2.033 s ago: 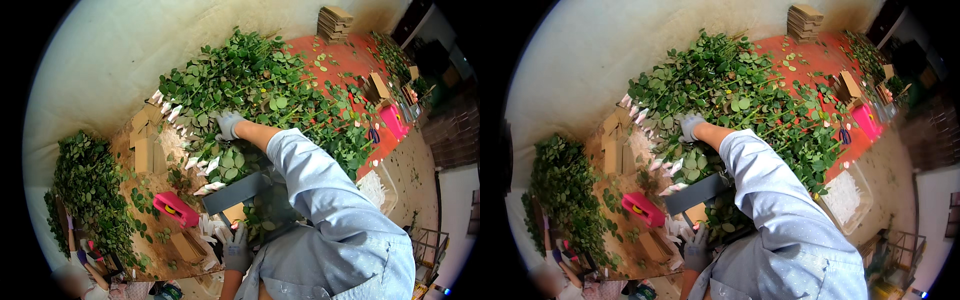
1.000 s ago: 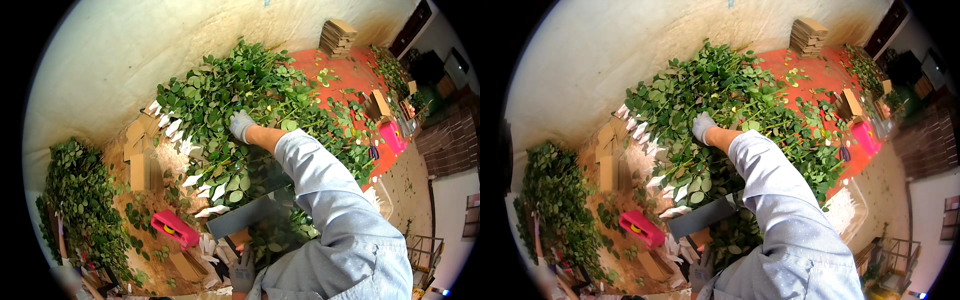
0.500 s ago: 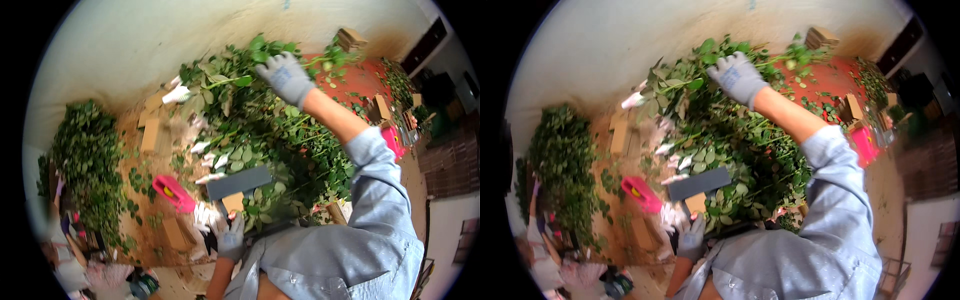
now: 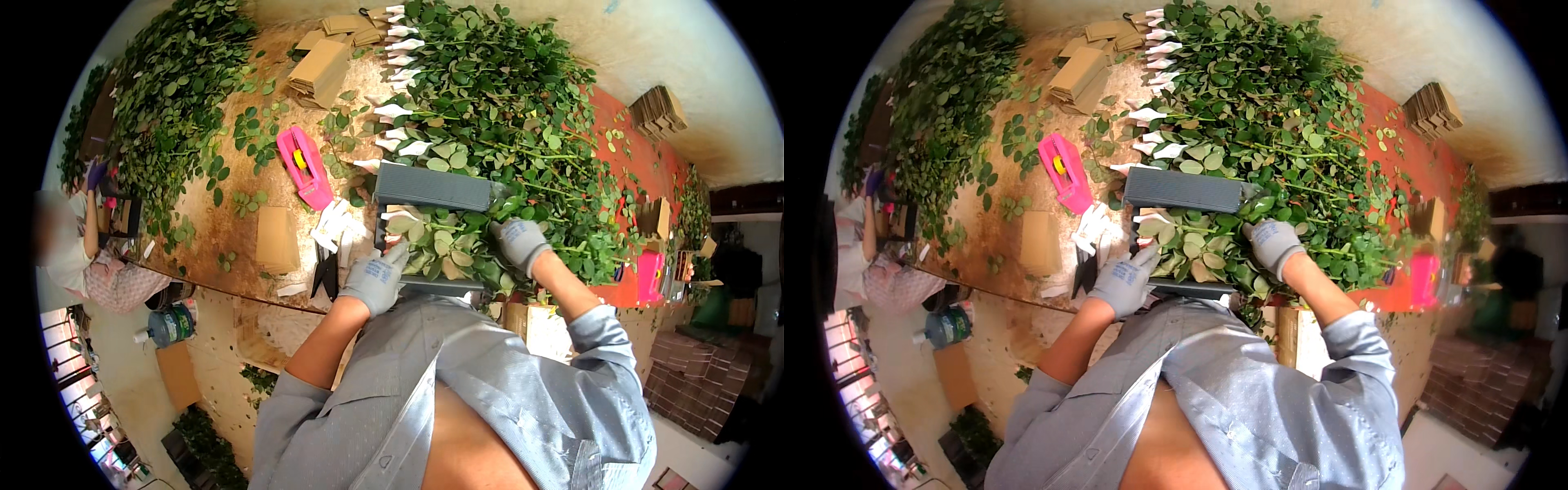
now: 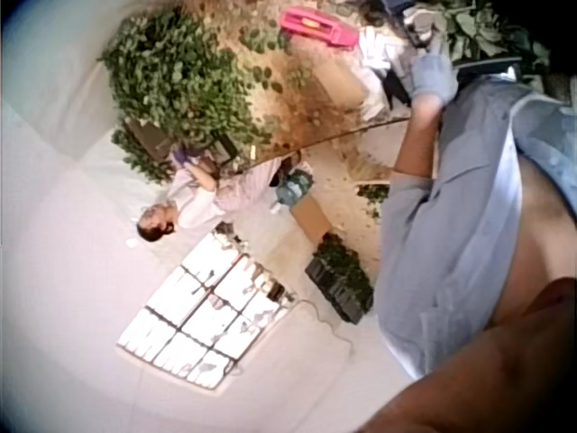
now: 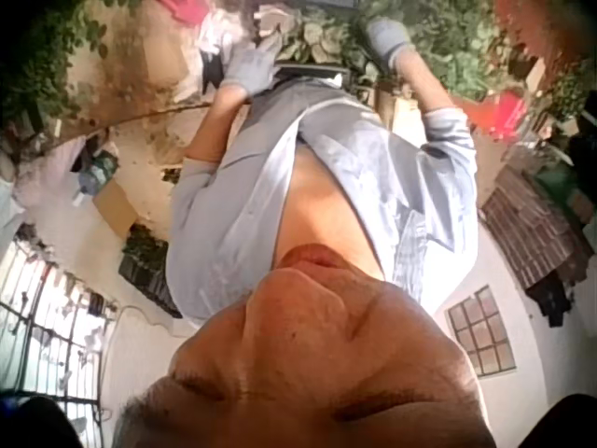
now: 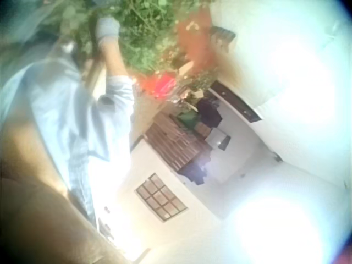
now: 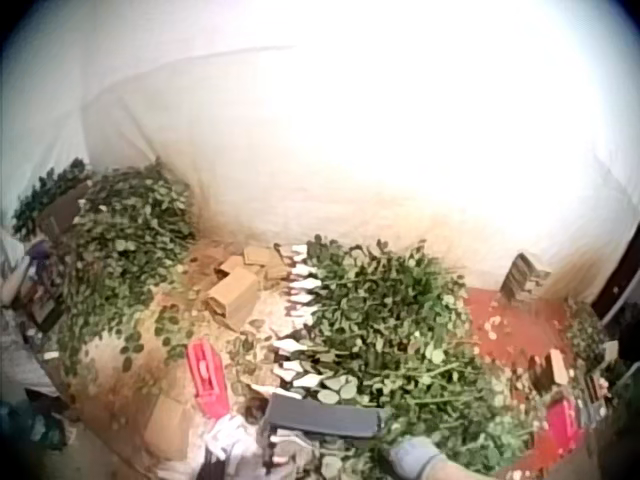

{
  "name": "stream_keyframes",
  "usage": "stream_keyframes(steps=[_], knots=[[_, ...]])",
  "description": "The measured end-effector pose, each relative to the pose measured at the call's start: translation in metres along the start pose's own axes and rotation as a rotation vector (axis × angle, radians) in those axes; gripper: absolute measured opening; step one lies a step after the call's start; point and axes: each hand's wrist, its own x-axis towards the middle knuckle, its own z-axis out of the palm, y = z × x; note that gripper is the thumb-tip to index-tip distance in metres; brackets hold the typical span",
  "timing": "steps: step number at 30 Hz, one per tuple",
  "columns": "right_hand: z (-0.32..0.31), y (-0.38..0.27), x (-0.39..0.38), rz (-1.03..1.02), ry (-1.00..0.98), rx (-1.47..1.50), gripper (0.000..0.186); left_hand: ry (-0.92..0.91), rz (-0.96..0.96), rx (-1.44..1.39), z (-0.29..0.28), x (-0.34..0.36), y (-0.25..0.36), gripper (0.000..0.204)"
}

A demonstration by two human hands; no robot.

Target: The person prepares roses by placing individual stems into a holder and cutting the ends with a specialized manual cutter.

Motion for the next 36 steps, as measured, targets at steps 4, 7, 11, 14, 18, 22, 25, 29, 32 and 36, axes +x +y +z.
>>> stream_keyframes(steps=[4, 7, 11, 14, 18, 22, 25, 29, 32, 36], knots=[[-0.020, -0.019, -0.009, 0.052, 0.069, -0.186, 0.026, 0.013, 0.003, -0.011, 0.005, 0.000, -0.003, 0.056], [-0.073, -0.048, -0.024, 0.082, 0.151, -0.172, 0.027, 0.009, -0.016, -0.014, 0.004, -0.002, -0.003, 0.057], [-0.102, -0.093, -0.007, -0.179, 0.416, 0.267, 0.027, 0.038, -0.011, 0.001, 0.012, -0.003, -0.007, 0.058], [-0.082, -0.129, 0.041, -0.092, 0.396, 0.184, 0.030, 0.036, 0.011, 0.009, 0.011, 0.001, -0.006, 0.058], [-0.053, -0.143, 0.077, -0.046, 0.337, 0.078, 0.035, -0.005, -0.013, -0.024, -0.001, 0.001, -0.002, 0.058], [-0.061, -0.148, 0.087, -0.057, 0.166, 0.132, 0.036, 0.021, -0.011, -0.015, 0.008, 0.001, -0.005, 0.057], [-0.046, -0.149, 0.096, -0.027, 0.246, 0.196, 0.037, 0.036, -0.004, -0.011, 0.013, 0.001, -0.007, 0.056], [-0.043, -0.135, 0.095, -0.111, 0.252, 0.258, 0.034, 0.056, 0.003, -0.028, 0.013, 0.000, -0.008, 0.058], [-0.040, -0.130, 0.090, -0.142, 0.274, 0.199, 0.033, 0.073, 0.009, -0.030, 0.017, -0.001, -0.009, 0.059], [-0.036, -0.123, 0.080, -0.177, 0.298, 0.177, 0.030, 0.046, -0.005, -0.008, 0.014, 0.000, -0.007, 0.060]])
